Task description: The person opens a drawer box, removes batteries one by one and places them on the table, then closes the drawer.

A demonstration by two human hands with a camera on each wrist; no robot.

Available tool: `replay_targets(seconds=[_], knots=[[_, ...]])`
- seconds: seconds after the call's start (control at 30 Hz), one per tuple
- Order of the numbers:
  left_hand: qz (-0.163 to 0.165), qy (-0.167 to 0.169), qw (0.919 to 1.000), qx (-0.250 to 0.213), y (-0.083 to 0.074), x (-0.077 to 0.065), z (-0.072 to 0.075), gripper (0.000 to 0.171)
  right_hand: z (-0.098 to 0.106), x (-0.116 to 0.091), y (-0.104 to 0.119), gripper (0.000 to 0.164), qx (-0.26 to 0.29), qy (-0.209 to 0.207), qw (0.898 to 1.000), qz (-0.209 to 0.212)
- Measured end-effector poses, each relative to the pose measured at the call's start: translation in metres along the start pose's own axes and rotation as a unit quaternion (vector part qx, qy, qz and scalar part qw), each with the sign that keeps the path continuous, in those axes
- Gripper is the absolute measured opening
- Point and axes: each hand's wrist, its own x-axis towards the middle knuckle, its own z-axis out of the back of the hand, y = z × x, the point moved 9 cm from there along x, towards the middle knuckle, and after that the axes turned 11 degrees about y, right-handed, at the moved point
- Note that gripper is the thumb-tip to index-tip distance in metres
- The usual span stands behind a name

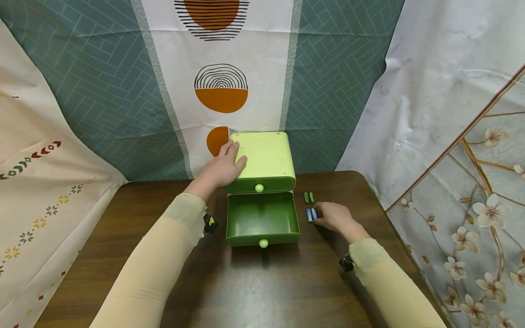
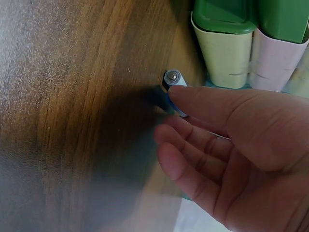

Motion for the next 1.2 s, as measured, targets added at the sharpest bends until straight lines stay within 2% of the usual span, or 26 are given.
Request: replay_targets(seconds=[0.7, 1.2], knots=[[0.001, -0.002, 1.0000, -0.002, -0.0009, -0.0003, -0.0001, 0.081, -0.0046, 0.0042, -0.0018, 0.040, -0.001, 0.005, 1.000, -0.003], [0.002, 0.000, 1.0000, -0.002, -0.0016, -0.0007, -0.0004, 0.081, -0.0057, 0.0033, -0.0028, 0.042, 0.005, 0.006, 1.000, -0.008]])
